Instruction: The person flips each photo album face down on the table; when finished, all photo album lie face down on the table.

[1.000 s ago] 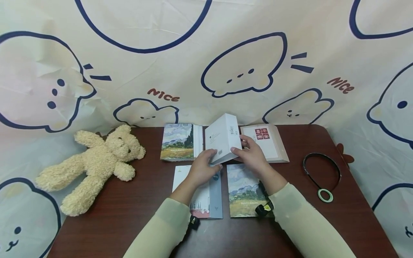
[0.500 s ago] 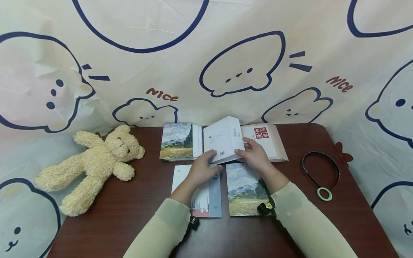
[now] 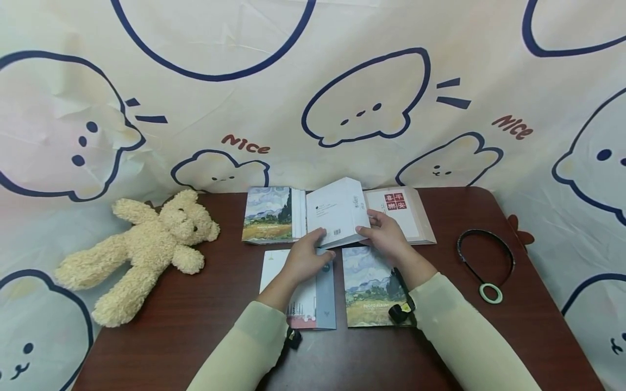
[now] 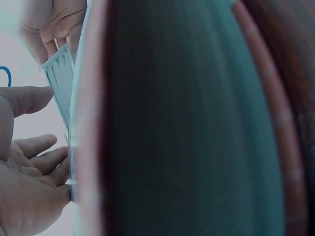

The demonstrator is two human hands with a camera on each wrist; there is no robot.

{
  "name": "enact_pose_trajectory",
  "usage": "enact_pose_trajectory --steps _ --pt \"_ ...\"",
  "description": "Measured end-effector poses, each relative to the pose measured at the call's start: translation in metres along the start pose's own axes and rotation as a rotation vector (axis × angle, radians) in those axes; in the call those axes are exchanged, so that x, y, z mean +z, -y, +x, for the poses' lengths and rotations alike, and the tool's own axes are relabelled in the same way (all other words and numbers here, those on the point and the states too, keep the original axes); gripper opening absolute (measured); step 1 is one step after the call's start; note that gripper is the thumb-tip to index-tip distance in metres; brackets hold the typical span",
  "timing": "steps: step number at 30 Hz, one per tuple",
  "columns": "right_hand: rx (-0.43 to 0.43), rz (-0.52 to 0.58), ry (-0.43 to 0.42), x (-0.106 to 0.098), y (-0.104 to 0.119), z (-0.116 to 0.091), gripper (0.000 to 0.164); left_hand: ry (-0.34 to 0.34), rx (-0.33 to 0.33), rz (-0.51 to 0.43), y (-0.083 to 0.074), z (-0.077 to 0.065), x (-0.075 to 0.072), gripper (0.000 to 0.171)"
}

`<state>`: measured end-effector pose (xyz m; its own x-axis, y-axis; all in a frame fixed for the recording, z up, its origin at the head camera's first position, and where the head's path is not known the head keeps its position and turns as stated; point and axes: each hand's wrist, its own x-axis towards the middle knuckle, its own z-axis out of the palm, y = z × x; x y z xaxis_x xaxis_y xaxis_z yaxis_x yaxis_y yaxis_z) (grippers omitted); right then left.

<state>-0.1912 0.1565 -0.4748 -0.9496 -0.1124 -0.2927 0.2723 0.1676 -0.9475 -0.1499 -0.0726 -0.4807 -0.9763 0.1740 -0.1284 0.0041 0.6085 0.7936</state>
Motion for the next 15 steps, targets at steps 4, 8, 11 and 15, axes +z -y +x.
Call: enact_pose_trajectory --steps 4,8,11,15 --pt "0.029 -0.027 0.005 -0.0006 -0.0010 0.0012 0.076 -0.002 0.002 -0.008 0.0013 -0.0006 0.0005 0.067" --pt "0.041 -0.069 0.000 -0.0010 -0.0002 0.0005 0.074 -0.004 -0.001 -0.016 0.0012 -0.0017 0.0000 0.068" --pt "0.045 -0.114 -0.005 -0.0014 0.0003 0.0003 0.070 -0.001 -0.003 -0.011 0.0015 -0.0016 0.0001 0.068" --pt "0.044 -0.186 -0.009 -0.0014 0.0011 0.0004 0.067 -0.001 0.003 -0.006 0.0018 -0.0015 0.0002 0.068"
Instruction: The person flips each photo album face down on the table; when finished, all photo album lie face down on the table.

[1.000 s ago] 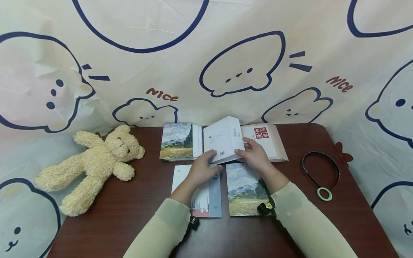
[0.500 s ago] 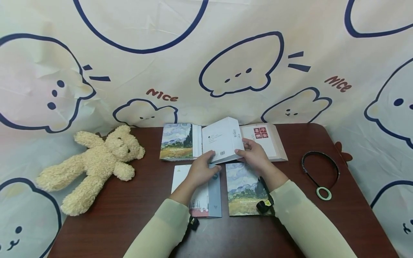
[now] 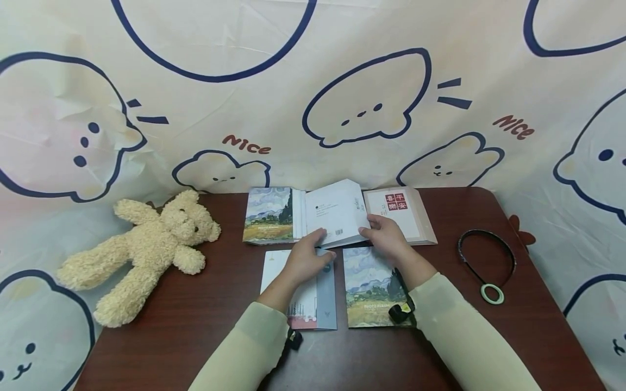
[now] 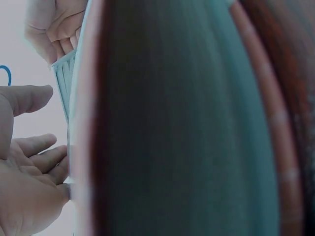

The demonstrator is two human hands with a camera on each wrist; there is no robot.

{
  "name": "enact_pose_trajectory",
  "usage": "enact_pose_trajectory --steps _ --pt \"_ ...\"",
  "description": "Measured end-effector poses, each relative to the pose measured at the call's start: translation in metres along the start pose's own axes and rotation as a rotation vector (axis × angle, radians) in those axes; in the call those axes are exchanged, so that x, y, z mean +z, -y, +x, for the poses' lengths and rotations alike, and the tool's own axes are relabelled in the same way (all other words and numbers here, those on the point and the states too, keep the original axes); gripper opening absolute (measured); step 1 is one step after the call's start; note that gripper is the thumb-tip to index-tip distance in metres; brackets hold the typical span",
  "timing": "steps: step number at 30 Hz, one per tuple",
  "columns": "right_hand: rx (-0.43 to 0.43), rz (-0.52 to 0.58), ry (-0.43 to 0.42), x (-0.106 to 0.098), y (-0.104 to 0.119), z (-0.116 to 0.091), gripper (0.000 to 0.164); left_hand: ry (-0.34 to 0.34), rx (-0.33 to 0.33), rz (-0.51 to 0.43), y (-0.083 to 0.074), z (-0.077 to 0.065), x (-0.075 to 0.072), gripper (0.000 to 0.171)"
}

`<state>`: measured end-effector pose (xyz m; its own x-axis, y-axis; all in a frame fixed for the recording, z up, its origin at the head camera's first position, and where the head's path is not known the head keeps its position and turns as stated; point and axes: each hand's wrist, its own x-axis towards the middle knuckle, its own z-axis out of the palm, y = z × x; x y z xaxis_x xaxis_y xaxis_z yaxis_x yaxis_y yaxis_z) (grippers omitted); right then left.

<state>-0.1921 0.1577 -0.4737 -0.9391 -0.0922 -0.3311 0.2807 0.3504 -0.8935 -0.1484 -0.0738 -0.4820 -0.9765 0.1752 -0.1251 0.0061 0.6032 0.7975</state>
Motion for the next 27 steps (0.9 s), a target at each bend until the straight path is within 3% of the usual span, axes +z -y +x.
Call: enact_pose_trajectory --steps 9,17,27 --pt "-0.039 -0.218 -0.006 -0.001 0.005 -0.007 0.063 0.007 0.044 0.019 0.002 0.000 0.001 0.071" --pt "-0.105 -0.394 -0.079 0.003 0.006 -0.011 0.055 0.006 0.048 0.035 0.003 0.001 0.001 0.073" --pt "-0.169 -0.486 -0.117 0.008 -0.001 -0.011 0.050 0.022 0.067 0.043 0.002 0.003 0.003 0.074"
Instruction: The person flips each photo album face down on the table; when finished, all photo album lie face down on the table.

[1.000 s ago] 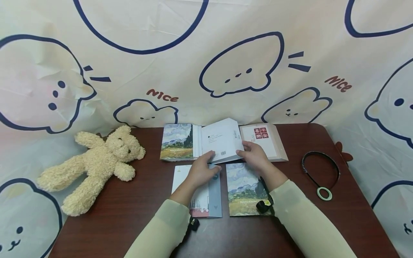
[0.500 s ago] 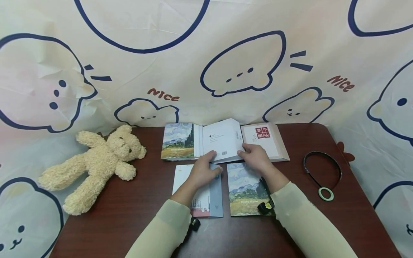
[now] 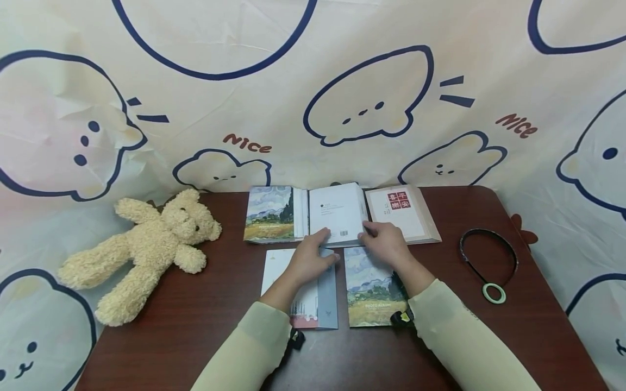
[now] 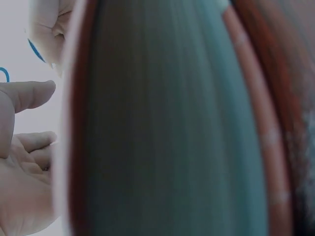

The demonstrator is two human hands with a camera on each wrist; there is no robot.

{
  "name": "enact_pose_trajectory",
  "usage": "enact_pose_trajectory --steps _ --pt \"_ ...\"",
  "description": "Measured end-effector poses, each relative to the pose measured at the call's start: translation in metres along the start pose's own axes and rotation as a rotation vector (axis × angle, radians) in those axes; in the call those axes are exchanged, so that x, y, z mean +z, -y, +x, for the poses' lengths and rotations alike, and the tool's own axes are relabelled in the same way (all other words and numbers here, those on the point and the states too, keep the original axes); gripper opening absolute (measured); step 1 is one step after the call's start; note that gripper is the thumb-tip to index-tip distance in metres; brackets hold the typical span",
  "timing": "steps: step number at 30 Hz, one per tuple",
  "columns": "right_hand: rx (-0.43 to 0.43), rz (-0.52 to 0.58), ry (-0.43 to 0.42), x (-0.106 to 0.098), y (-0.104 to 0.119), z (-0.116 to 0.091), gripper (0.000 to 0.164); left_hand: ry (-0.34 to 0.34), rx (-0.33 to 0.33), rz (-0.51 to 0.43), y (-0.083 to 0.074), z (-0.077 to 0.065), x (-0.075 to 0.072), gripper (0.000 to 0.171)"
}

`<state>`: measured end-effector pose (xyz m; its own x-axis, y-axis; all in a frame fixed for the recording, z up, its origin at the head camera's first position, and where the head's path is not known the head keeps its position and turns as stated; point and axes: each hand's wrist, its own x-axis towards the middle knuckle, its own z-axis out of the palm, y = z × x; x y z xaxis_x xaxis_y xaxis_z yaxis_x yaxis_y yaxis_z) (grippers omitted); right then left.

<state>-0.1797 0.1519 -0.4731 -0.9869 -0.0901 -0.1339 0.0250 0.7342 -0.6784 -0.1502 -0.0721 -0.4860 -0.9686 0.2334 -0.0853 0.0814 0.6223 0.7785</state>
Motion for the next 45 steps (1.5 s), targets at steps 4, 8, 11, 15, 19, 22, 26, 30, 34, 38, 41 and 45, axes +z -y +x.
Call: enact_pose_trajectory --steps 4,8,11,15,19,22,26,30,34,38,41,45 --pt "-0.019 -0.015 -0.003 0.002 0.002 0.001 0.051 0.002 0.004 0.010 -0.001 0.001 0.000 0.075" --pt "-0.011 -0.005 -0.004 0.002 0.003 0.001 0.051 0.015 -0.022 -0.010 -0.001 0.000 -0.004 0.075" --pt "-0.015 -0.002 -0.004 0.001 0.003 0.001 0.052 0.024 -0.047 -0.036 -0.002 -0.001 -0.008 0.074" --pt "-0.017 0.035 -0.012 0.002 0.004 0.001 0.057 0.014 -0.067 -0.063 -0.004 -0.004 -0.010 0.071" --pt "-0.007 0.100 -0.043 0.005 0.004 0.001 0.060 0.004 -0.063 -0.072 -0.002 -0.006 -0.011 0.068" --pt "0.001 0.119 -0.082 0.009 0.007 -0.001 0.061 -0.008 -0.052 -0.073 0.000 -0.008 -0.014 0.065" --pt "-0.016 0.125 -0.147 0.013 0.015 -0.001 0.061 -0.041 -0.049 -0.074 0.004 -0.010 -0.021 0.061" --pt "-0.050 0.153 -0.195 0.017 0.027 -0.001 0.060 -0.082 -0.081 -0.076 0.008 -0.011 -0.028 0.058" --pt "-0.070 0.170 -0.202 0.024 0.038 -0.001 0.058 -0.112 -0.117 -0.069 0.010 -0.012 -0.036 0.058" --pt "-0.079 0.167 -0.174 0.032 0.048 0.000 0.057 -0.132 -0.135 -0.065 0.011 -0.015 -0.045 0.058" --pt "-0.077 0.167 -0.150 0.037 0.056 0.002 0.057 -0.142 -0.131 -0.053 0.014 -0.017 -0.050 0.058" --pt "-0.092 0.161 -0.119 0.044 0.065 0.003 0.058 -0.154 -0.124 -0.032 0.020 -0.018 -0.056 0.057"
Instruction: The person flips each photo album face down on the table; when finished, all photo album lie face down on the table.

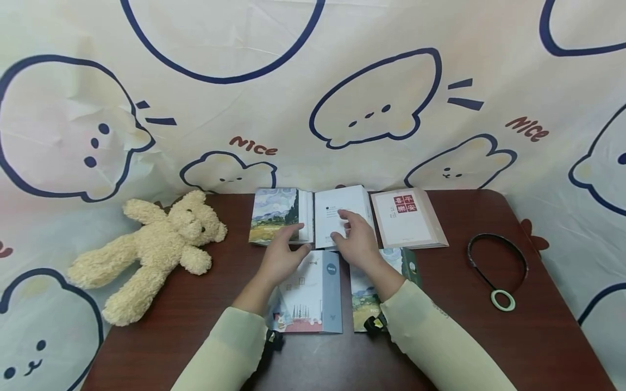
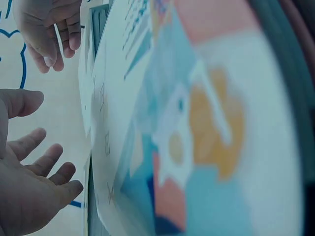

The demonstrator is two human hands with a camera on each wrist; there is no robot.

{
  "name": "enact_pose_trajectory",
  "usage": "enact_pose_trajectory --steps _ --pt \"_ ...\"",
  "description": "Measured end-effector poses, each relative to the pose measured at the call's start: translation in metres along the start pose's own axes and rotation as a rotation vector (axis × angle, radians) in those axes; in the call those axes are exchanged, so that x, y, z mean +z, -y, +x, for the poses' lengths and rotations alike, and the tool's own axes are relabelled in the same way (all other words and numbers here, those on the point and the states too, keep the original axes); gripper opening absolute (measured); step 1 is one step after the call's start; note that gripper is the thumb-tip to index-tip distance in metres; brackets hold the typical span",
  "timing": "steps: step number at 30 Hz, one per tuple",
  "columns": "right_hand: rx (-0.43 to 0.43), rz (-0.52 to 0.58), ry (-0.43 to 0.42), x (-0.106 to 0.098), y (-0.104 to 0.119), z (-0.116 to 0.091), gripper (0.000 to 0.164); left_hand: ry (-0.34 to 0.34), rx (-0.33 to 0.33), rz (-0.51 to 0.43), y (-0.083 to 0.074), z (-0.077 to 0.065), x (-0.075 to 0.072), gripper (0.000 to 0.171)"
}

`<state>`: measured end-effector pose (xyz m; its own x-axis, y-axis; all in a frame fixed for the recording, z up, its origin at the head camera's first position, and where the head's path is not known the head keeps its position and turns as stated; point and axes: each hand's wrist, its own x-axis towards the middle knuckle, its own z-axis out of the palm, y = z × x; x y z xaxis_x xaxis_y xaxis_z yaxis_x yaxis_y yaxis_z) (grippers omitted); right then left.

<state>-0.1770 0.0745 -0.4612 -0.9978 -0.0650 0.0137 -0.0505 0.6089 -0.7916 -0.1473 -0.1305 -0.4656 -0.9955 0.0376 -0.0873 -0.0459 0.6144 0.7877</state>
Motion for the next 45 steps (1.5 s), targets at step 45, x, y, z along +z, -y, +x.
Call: enact_pose_trajectory --steps 45 --pt "-0.086 -0.113 0.358 0.069 0.035 0.018 0.079 -0.092 -0.206 -0.029 0.056 0.010 -0.051 0.085"
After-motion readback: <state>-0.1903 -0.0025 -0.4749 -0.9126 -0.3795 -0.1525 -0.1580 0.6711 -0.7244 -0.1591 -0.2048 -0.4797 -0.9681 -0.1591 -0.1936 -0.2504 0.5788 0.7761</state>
